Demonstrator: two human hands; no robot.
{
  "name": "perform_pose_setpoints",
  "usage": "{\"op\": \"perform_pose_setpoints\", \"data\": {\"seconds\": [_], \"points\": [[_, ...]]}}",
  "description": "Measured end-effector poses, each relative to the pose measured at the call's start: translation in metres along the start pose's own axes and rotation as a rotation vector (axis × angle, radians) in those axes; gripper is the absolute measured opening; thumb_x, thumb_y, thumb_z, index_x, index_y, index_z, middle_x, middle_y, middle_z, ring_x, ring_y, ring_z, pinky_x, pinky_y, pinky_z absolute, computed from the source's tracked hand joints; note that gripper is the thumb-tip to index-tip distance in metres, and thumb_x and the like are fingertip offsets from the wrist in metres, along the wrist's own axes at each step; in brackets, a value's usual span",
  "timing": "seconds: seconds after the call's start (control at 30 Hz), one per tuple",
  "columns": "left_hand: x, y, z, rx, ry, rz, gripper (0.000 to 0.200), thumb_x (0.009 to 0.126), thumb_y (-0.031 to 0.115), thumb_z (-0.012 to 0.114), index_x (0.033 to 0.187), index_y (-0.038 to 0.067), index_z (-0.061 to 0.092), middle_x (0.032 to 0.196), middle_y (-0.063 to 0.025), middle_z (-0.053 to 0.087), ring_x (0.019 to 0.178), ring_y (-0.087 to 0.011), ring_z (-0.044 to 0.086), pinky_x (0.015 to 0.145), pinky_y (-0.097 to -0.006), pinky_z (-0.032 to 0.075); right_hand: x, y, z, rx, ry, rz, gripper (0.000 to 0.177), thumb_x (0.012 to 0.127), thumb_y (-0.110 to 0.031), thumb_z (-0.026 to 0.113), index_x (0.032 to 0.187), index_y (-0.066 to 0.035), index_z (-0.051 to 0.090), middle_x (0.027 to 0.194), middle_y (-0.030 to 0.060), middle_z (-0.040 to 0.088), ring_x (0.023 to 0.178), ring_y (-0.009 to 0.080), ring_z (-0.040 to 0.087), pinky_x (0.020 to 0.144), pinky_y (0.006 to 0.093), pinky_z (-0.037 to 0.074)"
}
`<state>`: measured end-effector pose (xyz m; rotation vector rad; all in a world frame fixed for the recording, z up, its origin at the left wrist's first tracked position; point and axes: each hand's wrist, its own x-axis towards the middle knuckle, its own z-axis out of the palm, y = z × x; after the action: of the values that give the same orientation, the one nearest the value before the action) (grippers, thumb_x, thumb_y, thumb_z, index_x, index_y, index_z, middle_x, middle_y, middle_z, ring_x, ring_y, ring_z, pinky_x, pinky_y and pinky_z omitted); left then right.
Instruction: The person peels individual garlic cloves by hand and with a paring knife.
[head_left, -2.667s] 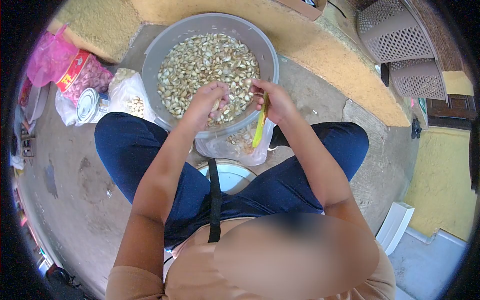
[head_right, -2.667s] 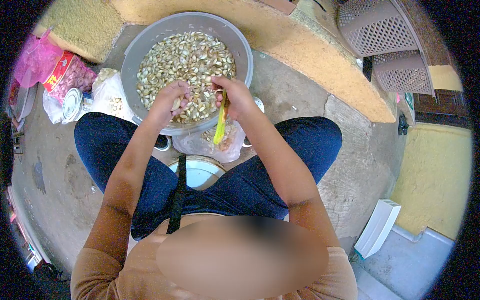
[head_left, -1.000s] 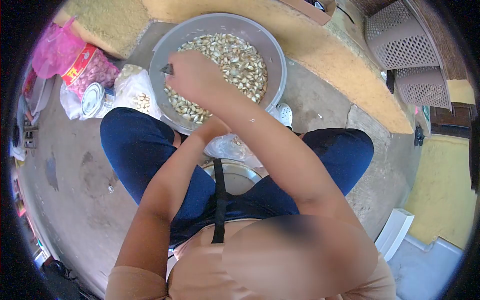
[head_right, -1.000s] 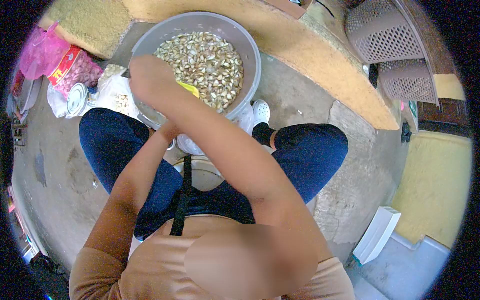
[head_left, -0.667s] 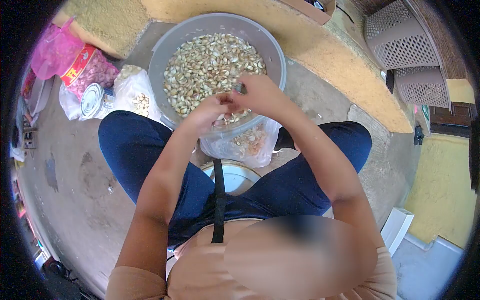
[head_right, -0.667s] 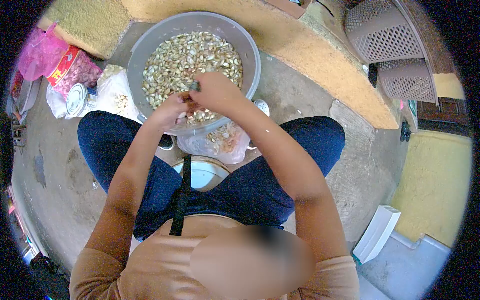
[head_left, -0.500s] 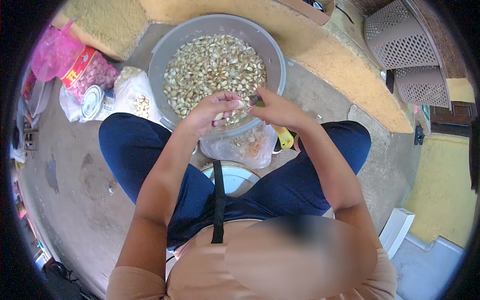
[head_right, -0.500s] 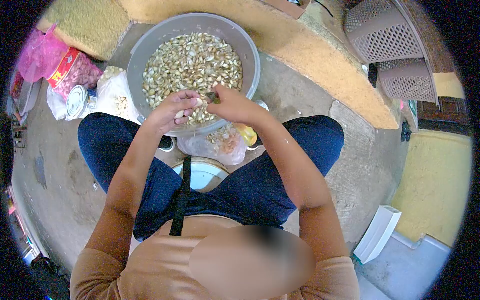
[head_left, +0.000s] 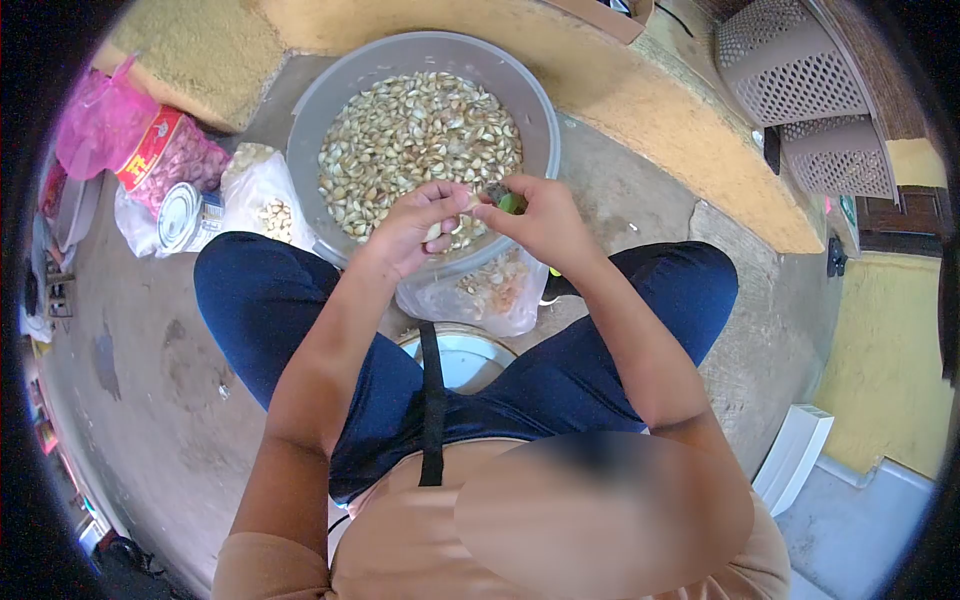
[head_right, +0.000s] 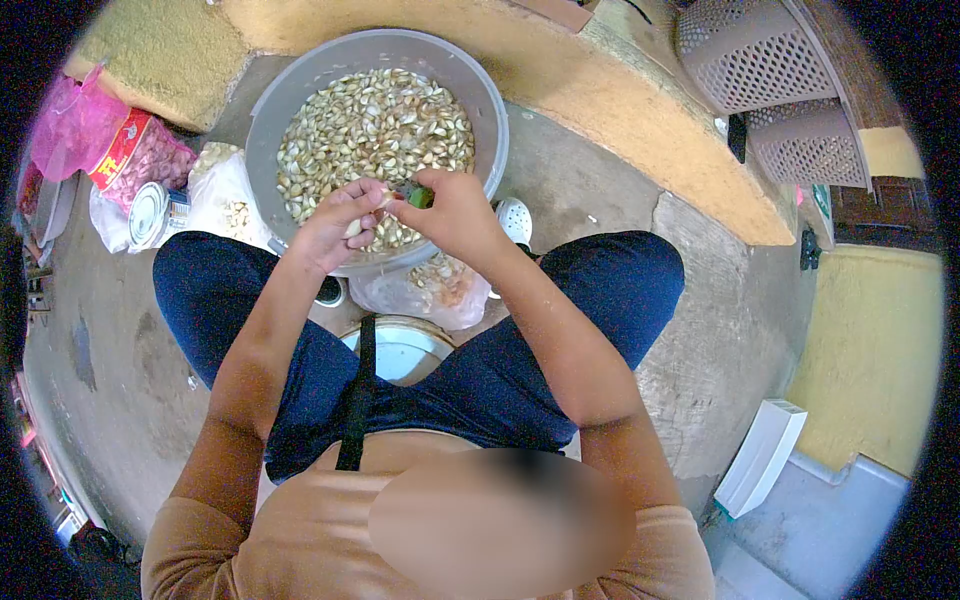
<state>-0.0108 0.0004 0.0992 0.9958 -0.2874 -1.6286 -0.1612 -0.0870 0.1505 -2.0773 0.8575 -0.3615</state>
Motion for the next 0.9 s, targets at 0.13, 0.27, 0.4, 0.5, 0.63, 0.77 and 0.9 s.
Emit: {"op": "perform_pose_setpoints", "data": {"seconds": [0.13, 0.27, 0.4, 0.5, 0.63, 0.77, 0.9], "points": [[0.0, -0.002, -0.002, 0.072, 0.004, 0.051, 0.015, 0.077, 0.014, 0.059, 0.086, 0.006, 0.051, 0.075, -0.0015, 0.053, 0.053, -0.0035, 0.041, 0.036, -0.0149, 0.027, -0.001, -0.001, -0.001, 0.03, -0.02, 0.029, 0.031, 0.067, -0.027, 0.064, 0.076, 0.002, 0.059, 0.061, 0.019, 0.054, 0.055, 0.0269, 0.054, 0.051, 0.0348, 0.041], [-0.002, 0.001, -0.002, 0.141, 0.003, 0.06, 0.013, 0.076, 0.013, 0.061, 0.081, 0.005, 0.053, 0.074, -0.0015, 0.052, 0.05, -0.0034, 0.04, 0.036, -0.015, 0.027, 0.0, 0.002, -0.005, 0.014, -0.083, -0.039, 0.028, 0.068, -0.024, 0.063, 0.074, 0.002, 0.058, 0.06, 0.0176, 0.054, 0.053, 0.024, 0.053, 0.05, 0.0339, 0.04], [-0.007, 0.008, -0.002, 0.188, -0.072, -0.029, 0.014, 0.074, 0.013, 0.063, 0.079, 0.004, 0.054, 0.071, -0.0014, 0.053, 0.047, -0.0033, 0.039, 0.036, -0.0147, 0.026, 0.001, 0.01, -0.009, 0.063, -0.26, -0.087, 0.022, 0.07, -0.019, 0.062, 0.077, 0.001, 0.057, 0.056, 0.0084, 0.05, 0.052, 0.0132, 0.046, 0.049, 0.0283, 0.037], [-0.007, 0.008, -0.007, 0.183, -0.166, -0.094, 0.015, 0.073, 0.013, 0.064, 0.08, 0.003, 0.055, 0.071, -0.0017, 0.054, 0.046, -0.0031, 0.039, 0.036, -0.0145, 0.026, 0.0, 0.009, -0.012, 0.101, -0.391, -0.094, 0.016, 0.07, -0.014, 0.06, 0.078, 0.0, 0.057, 0.054, 0.0027, 0.047, 0.052, 0.0082, 0.041, 0.047, 0.0253, 0.034], [-0.007, 0.004, -0.004, 0.261, -0.08, -0.058, 0.015, 0.072, 0.013, 0.065, 0.079, 0.003, 0.057, 0.069, -0.0026, 0.056, 0.049, -0.0035, 0.042, 0.039, -0.0158, 0.029, -0.001, 0.01, -0.01, 0.107, -0.386, -0.05, 0.016, 0.069, -0.013, 0.058, 0.078, 0.0, 0.057, 0.054, 0.0032, 0.047, 0.053, 0.0083, 0.041, 0.048, 0.0258, 0.035], [0.001, -0.012, 0.005, 0.622, 0.168, 0.298, 0.014, 0.069, 0.014, 0.067, 0.075, 0.003, 0.06, 0.068, -0.0025, 0.058, 0.057, -0.0078, 0.051, 0.05, -0.0201, 0.039, 0.002, 0.015, -0.002, -0.018, -0.161, 0.0, 0.028, 0.065, -0.026, 0.06, 0.073, 0.001, 0.056, 0.061, 0.0202, 0.054, 0.058, 0.0335, 0.054, 0.055, 0.0385, 0.042], [-0.002, -0.019, 0.019, 0.855, 0.368, 0.516, 0.014, 0.068, 0.013, 0.068, 0.071, 0.002, 0.061, 0.068, -0.0044, 0.06, 0.062, -0.0112, 0.055, 0.06, -0.0244, 0.044, 0.001, 0.011, 0.007, -0.116, -0.012, 0.056, 0.031, 0.064, -0.028, 0.059, 0.072, 0.002, 0.056, 0.06, 0.0225, 0.053, 0.063, 0.037, 0.055, 0.058, 0.041, 0.043]]}}
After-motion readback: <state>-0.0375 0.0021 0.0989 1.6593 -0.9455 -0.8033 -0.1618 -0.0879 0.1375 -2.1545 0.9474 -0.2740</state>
